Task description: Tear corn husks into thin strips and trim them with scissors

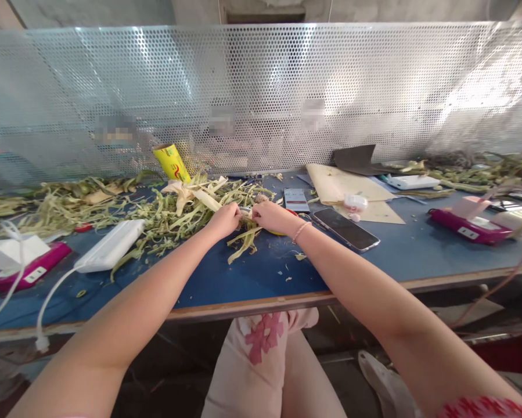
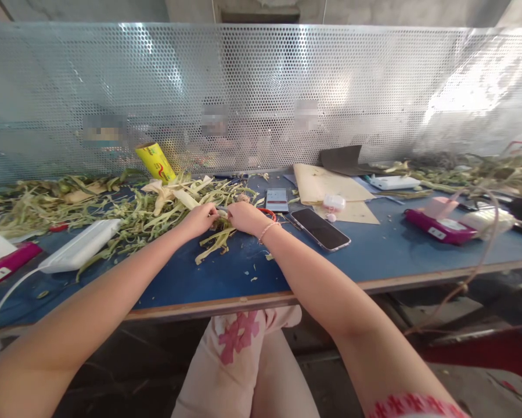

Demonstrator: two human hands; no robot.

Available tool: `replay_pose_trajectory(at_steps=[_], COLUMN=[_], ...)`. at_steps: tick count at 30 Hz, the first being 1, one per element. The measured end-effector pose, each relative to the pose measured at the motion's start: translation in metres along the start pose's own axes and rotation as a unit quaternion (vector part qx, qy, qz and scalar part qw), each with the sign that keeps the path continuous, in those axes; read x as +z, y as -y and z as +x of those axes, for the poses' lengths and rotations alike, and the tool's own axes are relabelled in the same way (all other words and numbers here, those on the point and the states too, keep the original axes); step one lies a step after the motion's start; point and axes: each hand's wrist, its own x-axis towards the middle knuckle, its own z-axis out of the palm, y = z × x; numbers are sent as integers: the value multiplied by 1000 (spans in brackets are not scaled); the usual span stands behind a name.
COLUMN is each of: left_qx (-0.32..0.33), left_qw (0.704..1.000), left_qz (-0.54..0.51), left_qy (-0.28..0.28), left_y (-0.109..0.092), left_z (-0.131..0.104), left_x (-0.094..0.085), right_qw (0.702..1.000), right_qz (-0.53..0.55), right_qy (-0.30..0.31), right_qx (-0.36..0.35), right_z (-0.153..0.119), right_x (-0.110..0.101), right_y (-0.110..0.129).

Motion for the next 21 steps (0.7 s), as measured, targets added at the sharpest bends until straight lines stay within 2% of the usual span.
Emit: replay_pose_trajectory(at_steps=[12,17,21], left_qx=[-12,-26,-36], left_qw=[995,995,998], left_qz=[98,90,44], left_qy=[-5,-23,-34], left_y=[-1,2,6], left_z=[2,4,6], left_x=[6,9,6], right_qw=[997,995,996], right_qz=[-15,-18,-9], right_qy=[67,97,77], right_qx=[-32,-36,-38], right_z=[-1,-4,-2], right_x=[-6,-12,-8], right_y=[-3,1,-2])
